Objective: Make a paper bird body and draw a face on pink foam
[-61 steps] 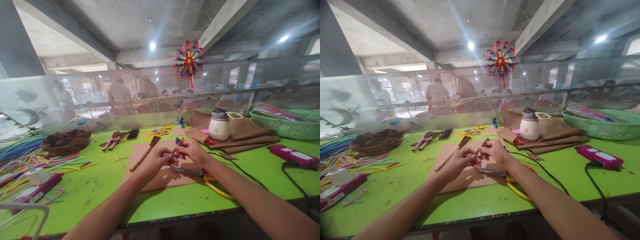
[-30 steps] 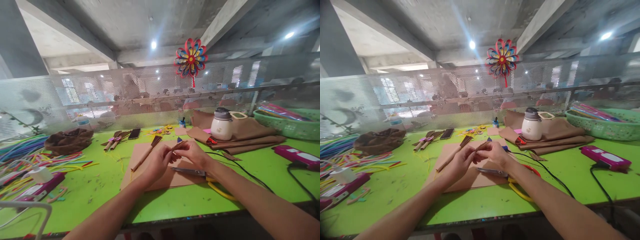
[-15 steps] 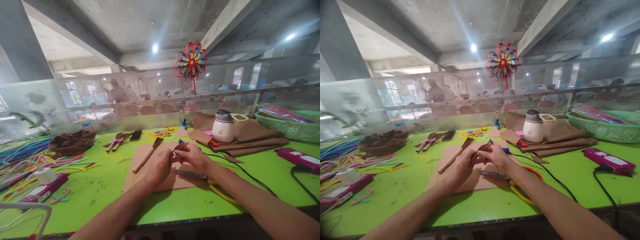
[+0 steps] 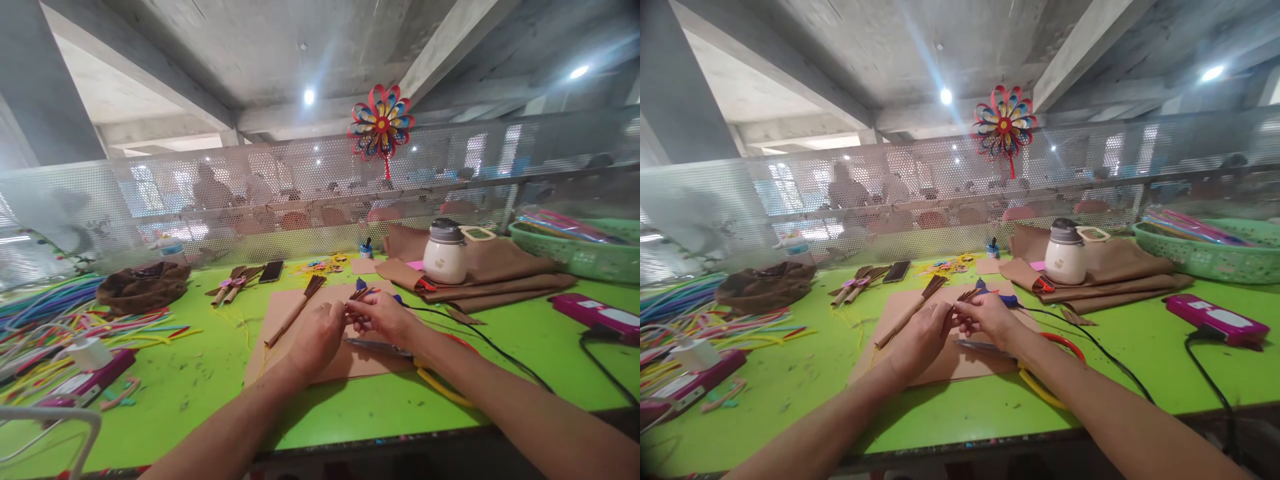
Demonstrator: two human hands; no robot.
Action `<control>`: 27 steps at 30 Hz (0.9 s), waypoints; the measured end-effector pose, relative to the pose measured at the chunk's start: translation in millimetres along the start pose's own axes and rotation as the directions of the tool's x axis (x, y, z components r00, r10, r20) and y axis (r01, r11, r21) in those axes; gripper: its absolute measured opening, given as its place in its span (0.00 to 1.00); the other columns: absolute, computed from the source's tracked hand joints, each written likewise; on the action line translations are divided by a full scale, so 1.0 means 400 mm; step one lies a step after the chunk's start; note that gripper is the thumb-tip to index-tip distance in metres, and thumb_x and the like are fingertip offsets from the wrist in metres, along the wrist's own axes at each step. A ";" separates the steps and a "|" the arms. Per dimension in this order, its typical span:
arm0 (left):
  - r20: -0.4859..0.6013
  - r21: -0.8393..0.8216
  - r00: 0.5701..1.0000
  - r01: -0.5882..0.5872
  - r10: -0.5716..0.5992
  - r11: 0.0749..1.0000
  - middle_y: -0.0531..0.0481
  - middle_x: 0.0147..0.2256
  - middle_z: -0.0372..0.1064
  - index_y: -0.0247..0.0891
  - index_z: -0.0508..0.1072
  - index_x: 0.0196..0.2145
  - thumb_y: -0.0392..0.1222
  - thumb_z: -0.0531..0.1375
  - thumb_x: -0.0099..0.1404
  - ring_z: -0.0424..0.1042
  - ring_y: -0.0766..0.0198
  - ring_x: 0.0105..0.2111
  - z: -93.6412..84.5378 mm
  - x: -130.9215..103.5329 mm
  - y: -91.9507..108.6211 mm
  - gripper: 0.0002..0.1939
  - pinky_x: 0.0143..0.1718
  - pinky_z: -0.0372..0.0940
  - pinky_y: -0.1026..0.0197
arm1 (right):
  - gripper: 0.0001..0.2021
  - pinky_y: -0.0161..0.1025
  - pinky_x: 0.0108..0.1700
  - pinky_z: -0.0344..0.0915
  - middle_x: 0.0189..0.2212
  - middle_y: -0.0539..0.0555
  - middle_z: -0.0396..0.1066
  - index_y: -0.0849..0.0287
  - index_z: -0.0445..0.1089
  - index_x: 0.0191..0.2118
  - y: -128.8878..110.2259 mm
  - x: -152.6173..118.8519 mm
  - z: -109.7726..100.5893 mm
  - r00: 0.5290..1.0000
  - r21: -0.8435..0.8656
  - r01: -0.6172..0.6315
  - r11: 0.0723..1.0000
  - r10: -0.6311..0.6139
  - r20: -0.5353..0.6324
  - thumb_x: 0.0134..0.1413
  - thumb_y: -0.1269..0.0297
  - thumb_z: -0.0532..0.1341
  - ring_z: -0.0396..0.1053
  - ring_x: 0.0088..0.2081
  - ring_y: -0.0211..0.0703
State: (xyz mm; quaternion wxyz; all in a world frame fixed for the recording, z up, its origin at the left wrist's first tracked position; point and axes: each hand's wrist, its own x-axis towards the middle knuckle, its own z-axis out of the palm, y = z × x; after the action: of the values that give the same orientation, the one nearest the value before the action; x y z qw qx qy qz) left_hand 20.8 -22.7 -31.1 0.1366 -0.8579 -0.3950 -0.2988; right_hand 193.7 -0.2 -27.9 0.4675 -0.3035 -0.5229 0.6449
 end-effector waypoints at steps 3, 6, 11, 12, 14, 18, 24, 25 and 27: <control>0.041 -0.029 0.999 -0.018 0.019 0.999 0.44 0.30 0.70 0.36 0.64 0.35 0.36 0.49 0.70 0.69 0.58 0.31 -0.008 0.002 0.005 0.07 0.33 0.63 0.58 | 0.19 0.33 0.21 0.62 0.21 0.55 0.73 0.66 0.72 0.24 0.000 -0.003 0.004 0.999 -0.016 -0.003 1.000 0.002 -0.032 0.40 0.53 0.72 0.66 0.19 0.34; 0.069 -0.083 0.997 -0.021 0.027 0.996 0.42 0.31 0.70 0.36 0.65 0.34 0.37 0.49 0.70 0.69 0.55 0.32 -0.013 0.004 0.009 0.08 0.34 0.63 0.55 | 0.17 0.33 0.20 0.61 0.20 0.55 0.73 0.65 0.72 0.23 -0.001 -0.003 0.006 0.998 -0.024 0.004 1.000 -0.006 -0.058 0.40 0.54 0.72 0.65 0.18 0.33; 0.070 -0.194 0.996 0.076 -0.063 0.978 0.43 0.31 0.70 0.36 0.68 0.34 0.39 0.51 0.69 0.69 0.56 0.33 -0.011 0.005 0.018 0.08 0.37 0.62 0.55 | 0.15 0.33 0.21 0.61 0.19 0.53 0.72 0.64 0.70 0.21 -0.003 0.000 0.005 0.996 -0.044 0.017 0.999 -0.021 -0.085 0.39 0.57 0.71 0.64 0.18 0.33; 0.067 -0.222 0.993 0.112 -0.099 0.969 0.44 0.31 0.70 0.36 0.68 0.35 0.40 0.51 0.69 0.69 0.57 0.33 -0.010 0.006 0.020 0.09 0.37 0.62 0.56 | 0.14 0.33 0.21 0.61 0.19 0.53 0.72 0.64 0.70 0.21 -0.004 0.000 0.005 0.995 -0.055 0.020 0.998 -0.024 -0.092 0.40 0.58 0.70 0.64 0.17 0.32; 0.072 -0.296 0.982 0.187 -0.173 0.937 0.44 0.31 0.71 0.36 0.69 0.35 0.42 0.51 0.69 0.69 0.59 0.32 -0.010 0.011 0.024 0.09 0.36 0.62 0.57 | 0.13 0.33 0.21 0.60 0.18 0.52 0.71 0.63 0.69 0.21 -0.007 -0.002 0.006 0.994 -0.083 0.026 0.996 -0.035 -0.108 0.41 0.59 0.69 0.63 0.17 0.32; 0.169 -0.500 0.945 0.327 -0.280 0.802 0.43 0.32 0.73 0.35 0.71 0.33 0.47 0.53 0.68 0.71 0.60 0.31 -0.016 0.027 0.025 0.14 0.32 0.63 0.60 | 0.12 0.33 0.19 0.55 0.16 0.50 0.69 0.62 0.67 0.19 -0.013 -0.009 0.011 0.987 -0.161 0.052 0.986 -0.076 -0.143 0.43 0.62 0.68 0.60 0.16 0.31; 0.382 -0.738 0.877 0.480 -0.292 0.474 0.45 0.27 0.74 0.33 0.72 0.30 0.51 0.56 0.66 0.72 0.63 0.28 -0.019 0.039 0.018 0.17 0.30 0.66 0.62 | 0.13 0.33 0.18 0.51 0.11 0.46 0.62 0.59 0.63 0.17 -0.010 -0.007 0.011 0.972 -0.264 0.101 0.959 -0.152 -0.181 0.44 0.64 0.66 0.57 0.15 0.32; 0.404 -0.759 0.866 0.497 -0.293 0.422 0.46 0.27 0.74 0.33 0.71 0.29 0.51 0.57 0.65 0.72 0.64 0.27 -0.018 0.038 0.017 0.17 0.30 0.66 0.63 | 0.13 0.33 0.18 0.51 0.11 0.46 0.62 0.59 0.63 0.17 -0.009 -0.006 0.010 0.970 -0.275 0.107 0.955 -0.162 -0.182 0.44 0.63 0.65 0.57 0.15 0.32; 0.440 -0.793 0.850 0.520 -0.291 0.317 0.46 0.27 0.74 0.33 0.71 0.30 0.51 0.59 0.63 0.72 0.65 0.27 -0.016 0.036 0.015 0.16 0.31 0.66 0.63 | 0.13 0.33 0.19 0.51 0.11 0.45 0.62 0.59 0.63 0.18 -0.007 -0.006 0.009 0.968 -0.293 0.121 0.948 -0.179 -0.178 0.45 0.63 0.65 0.58 0.15 0.32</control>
State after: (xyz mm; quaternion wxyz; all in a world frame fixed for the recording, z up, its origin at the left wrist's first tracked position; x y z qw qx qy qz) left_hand 30.2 -21.1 -17.1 -0.4604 -0.6949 -0.3911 -0.3900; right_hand 192.1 -3.8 -24.6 0.5184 -0.3899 -0.5802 0.4926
